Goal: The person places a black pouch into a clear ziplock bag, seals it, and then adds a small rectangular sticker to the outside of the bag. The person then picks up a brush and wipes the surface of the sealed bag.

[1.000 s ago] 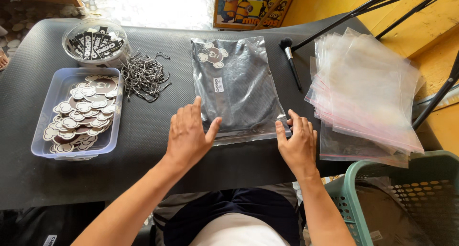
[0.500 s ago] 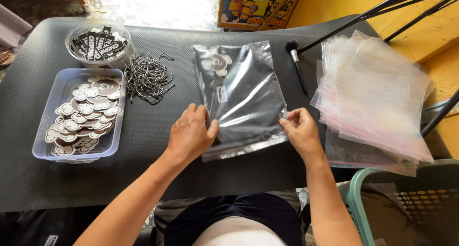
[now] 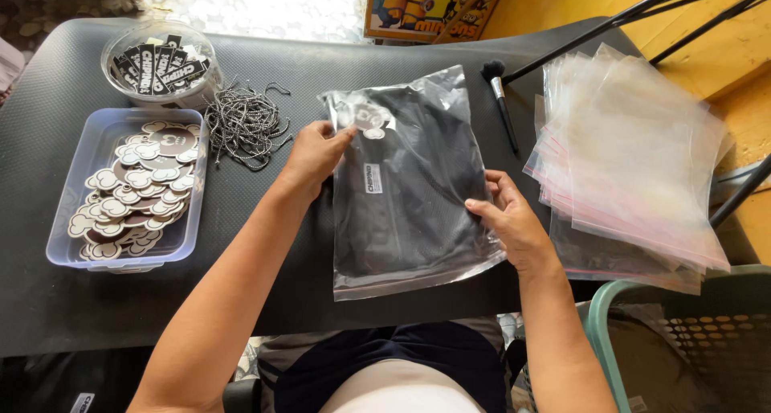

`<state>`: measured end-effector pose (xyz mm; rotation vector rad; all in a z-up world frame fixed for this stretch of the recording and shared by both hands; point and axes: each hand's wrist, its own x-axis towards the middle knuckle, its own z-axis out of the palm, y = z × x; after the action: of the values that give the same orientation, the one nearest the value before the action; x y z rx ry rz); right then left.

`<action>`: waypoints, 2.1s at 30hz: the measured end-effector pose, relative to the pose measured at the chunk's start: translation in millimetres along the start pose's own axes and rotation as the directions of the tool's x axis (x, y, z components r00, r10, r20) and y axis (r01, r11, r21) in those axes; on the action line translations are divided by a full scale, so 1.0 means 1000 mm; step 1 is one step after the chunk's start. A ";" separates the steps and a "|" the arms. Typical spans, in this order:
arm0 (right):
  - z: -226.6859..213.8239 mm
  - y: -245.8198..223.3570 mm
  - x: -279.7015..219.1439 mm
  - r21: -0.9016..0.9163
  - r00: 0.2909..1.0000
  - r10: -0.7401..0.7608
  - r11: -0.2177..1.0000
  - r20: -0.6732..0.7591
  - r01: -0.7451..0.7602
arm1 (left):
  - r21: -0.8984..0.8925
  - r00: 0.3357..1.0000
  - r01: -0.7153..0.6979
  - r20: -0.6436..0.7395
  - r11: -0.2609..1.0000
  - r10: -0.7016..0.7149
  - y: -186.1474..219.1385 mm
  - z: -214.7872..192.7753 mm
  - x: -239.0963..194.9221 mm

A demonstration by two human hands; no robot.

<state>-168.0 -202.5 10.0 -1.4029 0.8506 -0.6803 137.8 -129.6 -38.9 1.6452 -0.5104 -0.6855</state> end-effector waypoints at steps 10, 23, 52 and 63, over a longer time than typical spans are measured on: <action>-0.034 0.046 0.022 0.268 0.992 -0.101 0.960 0.070 0.078 | -0.711 0.941 -0.133 0.127 0.690 0.312 0.050 -0.011 -0.032; -0.033 0.037 0.017 0.240 0.996 -0.070 0.969 0.057 0.055 | -0.841 0.791 -0.168 0.196 0.514 0.580 0.030 -0.012 -0.010; 0.025 -0.030 -0.026 -0.685 0.746 -0.624 0.441 0.231 0.580 | 0.370 0.502 -0.865 0.664 0.339 0.555 0.039 -0.046 -0.114; 0.045 0.010 -0.054 -0.641 0.616 -0.605 0.214 0.506 0.737 | 0.396 0.345 -0.917 0.729 0.048 0.591 0.030 -0.051 -0.158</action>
<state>-160.9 -132.2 4.2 -2.7745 0.3297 -0.8522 59.5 7.2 20.2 1.5911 -2.1382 0.2128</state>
